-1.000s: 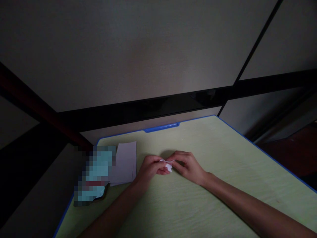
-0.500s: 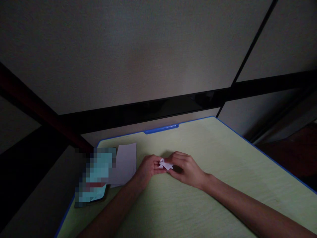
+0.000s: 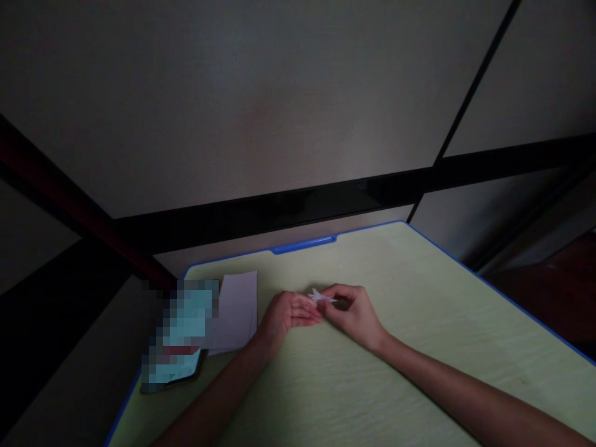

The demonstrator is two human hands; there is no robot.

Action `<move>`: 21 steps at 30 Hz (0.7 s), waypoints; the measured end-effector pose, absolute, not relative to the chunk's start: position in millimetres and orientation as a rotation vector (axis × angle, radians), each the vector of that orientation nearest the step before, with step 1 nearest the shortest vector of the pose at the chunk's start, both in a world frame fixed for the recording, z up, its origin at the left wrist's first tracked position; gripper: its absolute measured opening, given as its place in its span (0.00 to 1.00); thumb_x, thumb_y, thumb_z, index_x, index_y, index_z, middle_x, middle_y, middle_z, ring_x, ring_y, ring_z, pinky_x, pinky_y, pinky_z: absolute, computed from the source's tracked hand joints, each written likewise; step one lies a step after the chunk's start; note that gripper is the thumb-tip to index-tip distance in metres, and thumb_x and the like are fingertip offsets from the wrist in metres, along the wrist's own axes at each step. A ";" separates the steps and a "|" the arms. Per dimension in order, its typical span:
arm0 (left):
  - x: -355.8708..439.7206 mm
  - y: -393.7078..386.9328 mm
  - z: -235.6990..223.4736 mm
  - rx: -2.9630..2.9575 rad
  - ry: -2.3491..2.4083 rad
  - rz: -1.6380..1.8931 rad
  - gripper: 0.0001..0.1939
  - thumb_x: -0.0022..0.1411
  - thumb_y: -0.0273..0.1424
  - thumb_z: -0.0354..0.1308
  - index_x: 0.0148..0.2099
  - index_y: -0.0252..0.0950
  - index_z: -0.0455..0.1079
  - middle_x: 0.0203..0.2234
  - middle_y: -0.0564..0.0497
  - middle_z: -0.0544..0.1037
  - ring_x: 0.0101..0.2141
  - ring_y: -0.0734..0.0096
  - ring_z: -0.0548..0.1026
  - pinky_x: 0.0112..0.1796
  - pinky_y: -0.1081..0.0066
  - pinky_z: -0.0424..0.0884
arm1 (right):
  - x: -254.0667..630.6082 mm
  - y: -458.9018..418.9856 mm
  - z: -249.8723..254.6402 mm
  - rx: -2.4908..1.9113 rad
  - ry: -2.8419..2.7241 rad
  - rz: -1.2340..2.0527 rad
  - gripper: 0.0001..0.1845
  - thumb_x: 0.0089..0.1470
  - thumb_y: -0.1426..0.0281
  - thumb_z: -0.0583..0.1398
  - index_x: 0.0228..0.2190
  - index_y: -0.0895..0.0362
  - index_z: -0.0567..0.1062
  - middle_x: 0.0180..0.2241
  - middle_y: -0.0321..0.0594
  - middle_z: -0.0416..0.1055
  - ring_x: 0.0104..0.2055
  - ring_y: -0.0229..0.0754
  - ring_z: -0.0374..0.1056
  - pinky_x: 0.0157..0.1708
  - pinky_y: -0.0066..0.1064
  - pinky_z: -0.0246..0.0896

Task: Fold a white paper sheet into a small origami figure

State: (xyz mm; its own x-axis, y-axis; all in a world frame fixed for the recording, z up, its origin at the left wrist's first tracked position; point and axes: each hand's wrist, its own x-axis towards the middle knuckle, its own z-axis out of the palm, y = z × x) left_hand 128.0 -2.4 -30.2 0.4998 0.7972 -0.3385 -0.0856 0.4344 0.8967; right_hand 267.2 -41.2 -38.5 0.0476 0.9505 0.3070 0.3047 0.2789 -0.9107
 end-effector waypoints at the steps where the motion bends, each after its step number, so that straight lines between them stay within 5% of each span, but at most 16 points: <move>1: 127.6 -4.0 -31.1 1.059 0.890 0.744 0.14 0.48 0.30 0.45 0.22 0.28 0.69 0.17 0.47 0.74 0.22 0.70 0.72 0.26 0.73 0.67 | 266.9 -39.9 -38.7 -1.208 -1.362 0.875 0.04 0.39 0.73 0.57 0.20 0.62 0.72 0.19 0.38 0.70 0.20 0.34 0.63 0.22 0.25 0.57; 7: 129.8 -17.4 -26.6 1.462 1.067 1.195 0.05 0.44 0.28 0.57 0.27 0.34 0.71 0.25 0.50 0.73 0.28 0.71 0.69 0.23 0.78 0.65 | 265.3 -39.1 -39.8 -0.974 -0.984 1.195 0.04 0.34 0.72 0.62 0.20 0.60 0.74 0.17 0.34 0.71 0.18 0.31 0.61 0.20 0.23 0.56; 21: 133.2 -22.3 -24.6 1.503 1.145 1.211 0.01 0.41 0.26 0.58 0.21 0.34 0.69 0.19 0.55 0.68 0.22 0.77 0.66 0.19 0.80 0.61 | 262.7 -42.4 -38.1 -1.024 -1.008 1.192 0.03 0.33 0.73 0.63 0.18 0.59 0.76 0.18 0.35 0.72 0.18 0.31 0.61 0.20 0.22 0.56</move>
